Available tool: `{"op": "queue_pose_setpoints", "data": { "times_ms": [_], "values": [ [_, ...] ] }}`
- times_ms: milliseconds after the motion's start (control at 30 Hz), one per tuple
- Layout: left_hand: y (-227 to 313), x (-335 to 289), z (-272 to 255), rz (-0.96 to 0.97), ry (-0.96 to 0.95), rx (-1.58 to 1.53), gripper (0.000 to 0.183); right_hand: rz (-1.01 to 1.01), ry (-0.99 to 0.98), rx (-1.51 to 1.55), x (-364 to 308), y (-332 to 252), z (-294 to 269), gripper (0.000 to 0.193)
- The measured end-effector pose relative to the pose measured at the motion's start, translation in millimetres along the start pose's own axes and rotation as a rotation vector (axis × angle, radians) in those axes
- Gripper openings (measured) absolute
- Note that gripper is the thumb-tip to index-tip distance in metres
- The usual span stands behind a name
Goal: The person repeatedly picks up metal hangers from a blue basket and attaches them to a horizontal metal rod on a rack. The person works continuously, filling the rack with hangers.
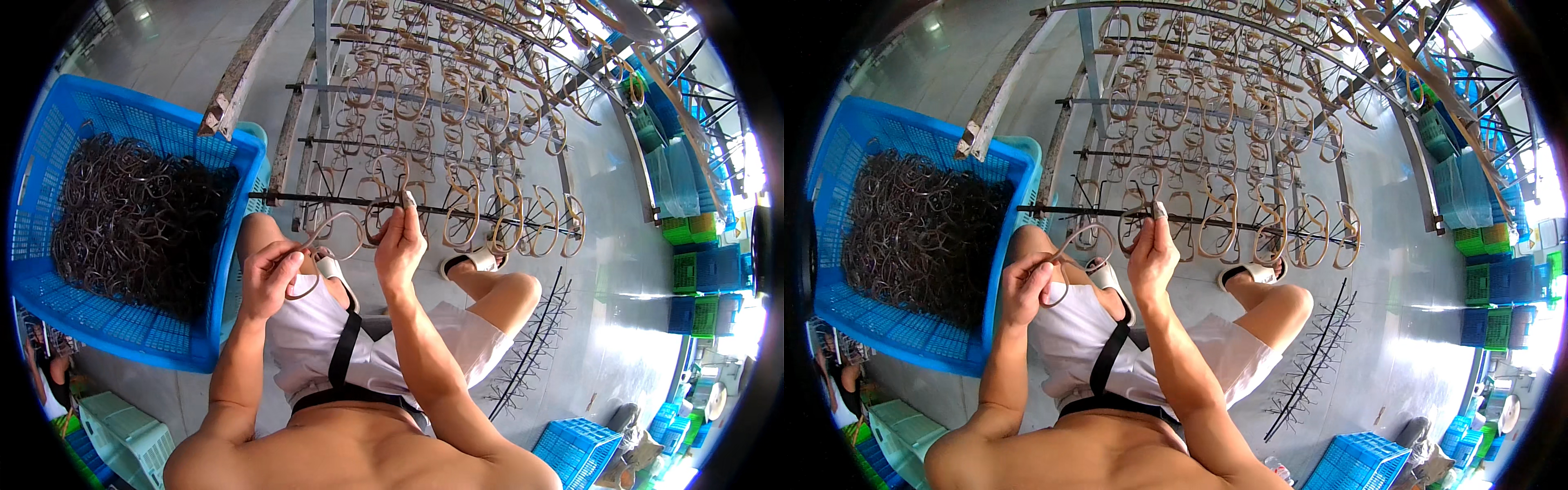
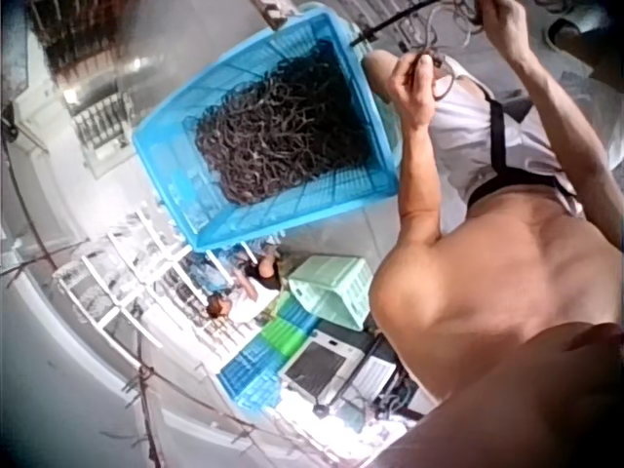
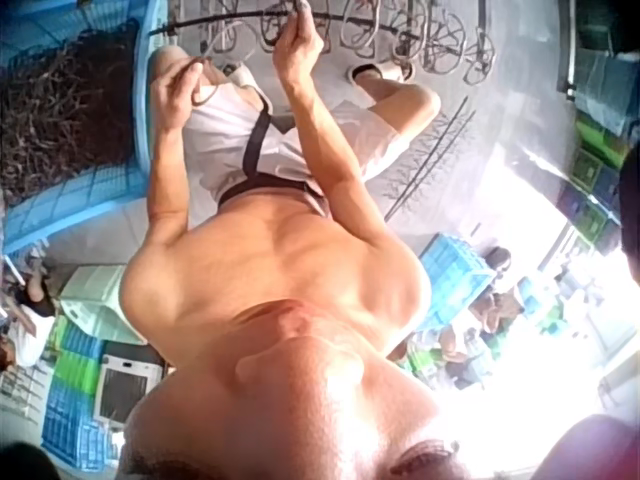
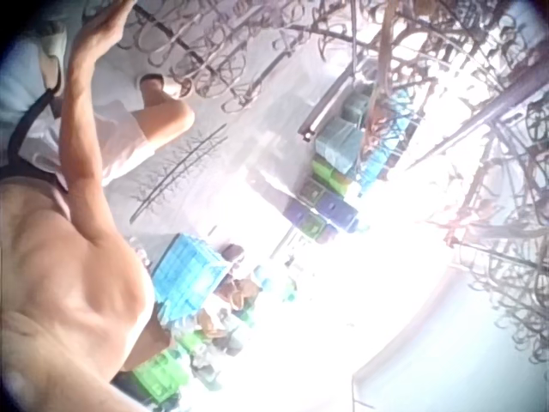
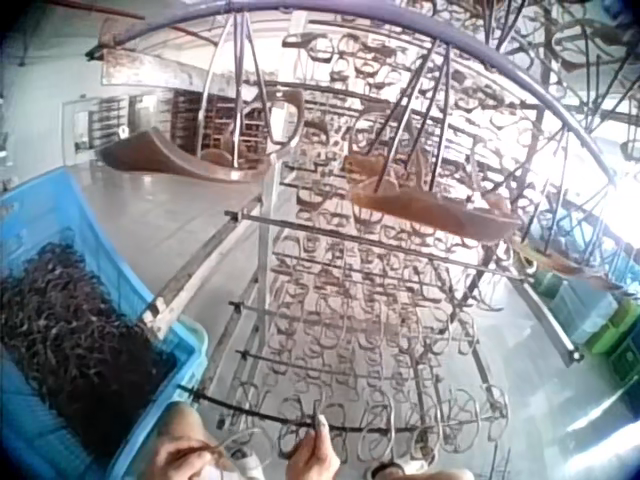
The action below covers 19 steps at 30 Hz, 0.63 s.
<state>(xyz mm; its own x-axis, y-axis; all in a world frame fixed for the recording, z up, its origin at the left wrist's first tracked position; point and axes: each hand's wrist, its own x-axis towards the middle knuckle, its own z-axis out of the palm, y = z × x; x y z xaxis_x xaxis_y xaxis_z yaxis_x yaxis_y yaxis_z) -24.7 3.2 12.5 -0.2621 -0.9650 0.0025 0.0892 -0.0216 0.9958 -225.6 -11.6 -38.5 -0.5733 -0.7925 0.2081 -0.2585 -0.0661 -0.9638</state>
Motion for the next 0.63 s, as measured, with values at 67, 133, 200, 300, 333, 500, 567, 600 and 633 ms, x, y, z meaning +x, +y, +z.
{"op": "queue_pose_setpoints", "data": {
  "times_ms": [67, 133, 200, 300, 333, 500, 567, 600, 633],
  "values": [
    [-2, 2, 0, 0.013, 0.015, 0.023, 0.018, -0.045, -0.001, -0.084, 4, 0, 0, 0.024],
    [0, 2, 1, 0.02, 0.028, 0.001, 0.018, -0.069, 0.014, -0.114, 5, 5, -2, 0.025],
    [-1, 2, 2, 0.013, 0.015, 0.006, 0.017, -0.08, 0.044, -0.13, 7, 2, -4, 0.025],
    [1, 4, 2, 0.003, -0.048, 0.032, 0.017, -0.108, -0.013, -0.297, 7, -14, -17, 0.019],
    [3, 4, 1, -0.003, -0.076, 0.044, 0.018, -0.183, -0.032, -0.413, 7, -17, -22, 0.019],
    [26, 17, -12, 0.061, -0.569, 0.171, 0.016, -0.378, -0.621, -0.194, -23, -57, -53, 0.031],
    [24, 25, -16, 0.148, -0.423, 0.204, 0.017, 0.108, -1.021, 0.042, -20, -57, -58, 0.019],
    [22, 29, -18, 0.196, -0.346, 0.224, 0.018, 0.383, -1.083, 0.134, -20, -55, -57, 0.02],
    [23, 28, -20, 0.194, -0.341, 0.227, 0.018, 0.473, -0.902, 0.166, -22, -56, -54, 0.018]
  ]
}}
